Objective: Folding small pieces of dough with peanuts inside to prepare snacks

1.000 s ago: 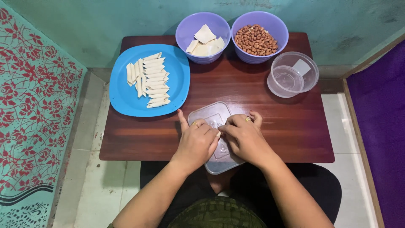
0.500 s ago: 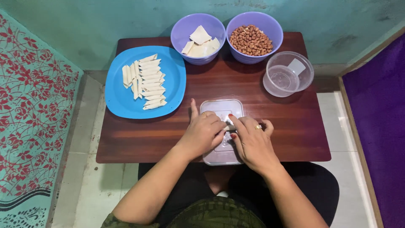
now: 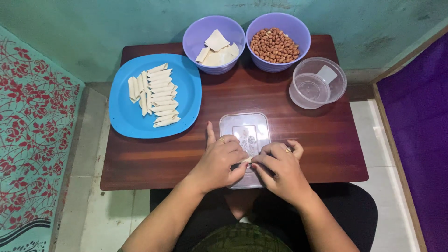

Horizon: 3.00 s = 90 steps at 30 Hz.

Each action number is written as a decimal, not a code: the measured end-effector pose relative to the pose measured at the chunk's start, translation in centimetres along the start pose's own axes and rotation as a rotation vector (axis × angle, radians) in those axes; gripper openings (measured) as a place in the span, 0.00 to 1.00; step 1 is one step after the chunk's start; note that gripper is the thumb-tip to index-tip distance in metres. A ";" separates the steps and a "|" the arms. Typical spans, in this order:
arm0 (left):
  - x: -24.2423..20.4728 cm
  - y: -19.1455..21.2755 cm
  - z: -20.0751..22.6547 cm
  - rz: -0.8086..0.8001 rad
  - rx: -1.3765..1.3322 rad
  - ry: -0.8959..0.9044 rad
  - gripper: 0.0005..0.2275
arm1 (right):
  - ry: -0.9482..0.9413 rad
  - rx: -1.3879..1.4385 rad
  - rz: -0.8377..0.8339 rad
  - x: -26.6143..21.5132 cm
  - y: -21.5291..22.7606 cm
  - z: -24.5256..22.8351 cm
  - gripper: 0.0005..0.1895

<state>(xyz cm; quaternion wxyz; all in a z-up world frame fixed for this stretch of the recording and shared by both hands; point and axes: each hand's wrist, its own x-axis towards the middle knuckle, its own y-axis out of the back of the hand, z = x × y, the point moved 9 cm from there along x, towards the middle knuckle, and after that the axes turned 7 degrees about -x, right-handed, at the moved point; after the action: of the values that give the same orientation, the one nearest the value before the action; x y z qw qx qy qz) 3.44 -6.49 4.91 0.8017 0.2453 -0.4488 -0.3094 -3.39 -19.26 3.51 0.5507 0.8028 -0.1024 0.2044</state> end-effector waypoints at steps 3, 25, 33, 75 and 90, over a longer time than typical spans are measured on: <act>0.0 0.4 -0.1 0.041 0.006 0.020 0.06 | -0.044 -0.011 -0.039 0.4 -0.2 0.0 0.05; 0.9 1.3 0.1 0.090 0.074 0.023 0.03 | -0.030 0.009 -0.081 2.8 -0.4 0.3 0.06; 1.0 1.4 0.0 0.108 0.121 0.056 0.05 | -0.070 -0.007 -0.081 3.0 -0.5 0.4 0.06; 1.0 0.5 1.6 -0.100 0.043 0.182 0.04 | -0.085 -0.034 -0.116 1.3 1.6 -0.7 0.09; 1.2 1.8 2.8 -0.024 0.164 0.172 0.07 | -0.102 -0.115 -0.012 0.7 0.7 -0.8 0.17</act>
<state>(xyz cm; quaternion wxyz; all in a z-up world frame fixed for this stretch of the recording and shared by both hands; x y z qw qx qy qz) 1.94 -6.45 8.15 0.8107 0.3414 -0.3990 -0.2590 -3.21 -18.68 4.63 0.5913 0.7798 -0.1370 0.1534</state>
